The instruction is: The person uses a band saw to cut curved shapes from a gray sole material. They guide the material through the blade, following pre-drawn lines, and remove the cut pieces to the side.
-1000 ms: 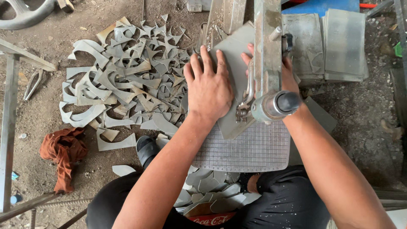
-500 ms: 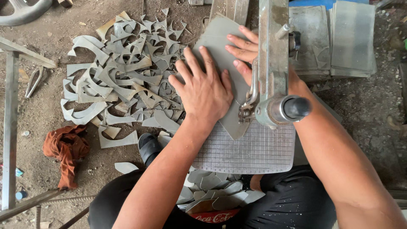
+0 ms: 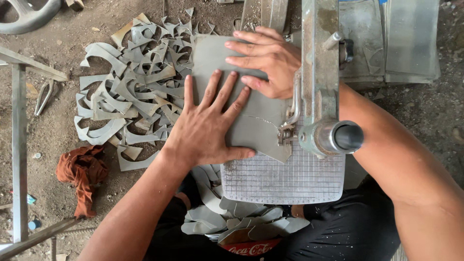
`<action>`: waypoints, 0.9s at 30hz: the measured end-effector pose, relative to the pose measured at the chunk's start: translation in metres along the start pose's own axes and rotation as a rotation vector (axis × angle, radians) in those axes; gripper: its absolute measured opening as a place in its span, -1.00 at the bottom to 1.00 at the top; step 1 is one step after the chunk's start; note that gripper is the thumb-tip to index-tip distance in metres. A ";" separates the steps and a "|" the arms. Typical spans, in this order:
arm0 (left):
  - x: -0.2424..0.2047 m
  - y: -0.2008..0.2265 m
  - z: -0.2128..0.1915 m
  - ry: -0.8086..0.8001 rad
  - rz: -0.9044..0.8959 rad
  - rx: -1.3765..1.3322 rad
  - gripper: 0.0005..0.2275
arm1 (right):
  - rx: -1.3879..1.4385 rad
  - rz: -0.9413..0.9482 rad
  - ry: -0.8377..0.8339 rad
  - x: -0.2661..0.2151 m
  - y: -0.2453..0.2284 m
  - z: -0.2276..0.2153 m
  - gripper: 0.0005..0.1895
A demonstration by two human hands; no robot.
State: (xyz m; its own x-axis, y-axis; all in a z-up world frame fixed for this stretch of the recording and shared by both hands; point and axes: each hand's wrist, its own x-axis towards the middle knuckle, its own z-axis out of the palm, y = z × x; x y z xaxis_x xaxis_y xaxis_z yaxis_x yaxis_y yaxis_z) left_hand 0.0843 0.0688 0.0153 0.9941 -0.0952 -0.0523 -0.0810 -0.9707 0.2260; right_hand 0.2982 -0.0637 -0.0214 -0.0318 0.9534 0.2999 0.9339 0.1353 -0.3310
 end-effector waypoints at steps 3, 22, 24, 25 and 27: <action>-0.003 0.005 -0.002 -0.085 -0.097 0.009 0.17 | -0.015 -0.034 -0.011 0.010 0.001 0.002 -0.49; -0.055 0.096 0.037 0.207 -0.652 -0.061 -0.05 | -0.012 0.706 0.292 -0.140 -0.166 -0.027 -0.80; -0.060 0.110 0.042 0.161 -0.671 -0.039 -0.13 | -0.153 0.590 0.191 -0.150 -0.187 -0.013 -0.68; -0.061 0.115 0.043 0.141 -0.656 -0.015 -0.19 | -0.228 0.530 0.145 -0.152 -0.192 -0.008 -0.61; -0.065 0.119 0.040 0.182 -0.543 0.044 -0.33 | -0.232 0.562 0.103 -0.153 -0.195 -0.002 -0.56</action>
State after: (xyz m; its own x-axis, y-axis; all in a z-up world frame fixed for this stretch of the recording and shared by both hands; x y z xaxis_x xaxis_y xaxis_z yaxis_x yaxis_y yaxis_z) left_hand 0.0076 -0.0490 0.0066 0.8903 0.4550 0.0194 0.4453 -0.8786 0.1725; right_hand 0.1213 -0.2361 -0.0005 0.5119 0.8291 0.2247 0.8511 -0.4539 -0.2639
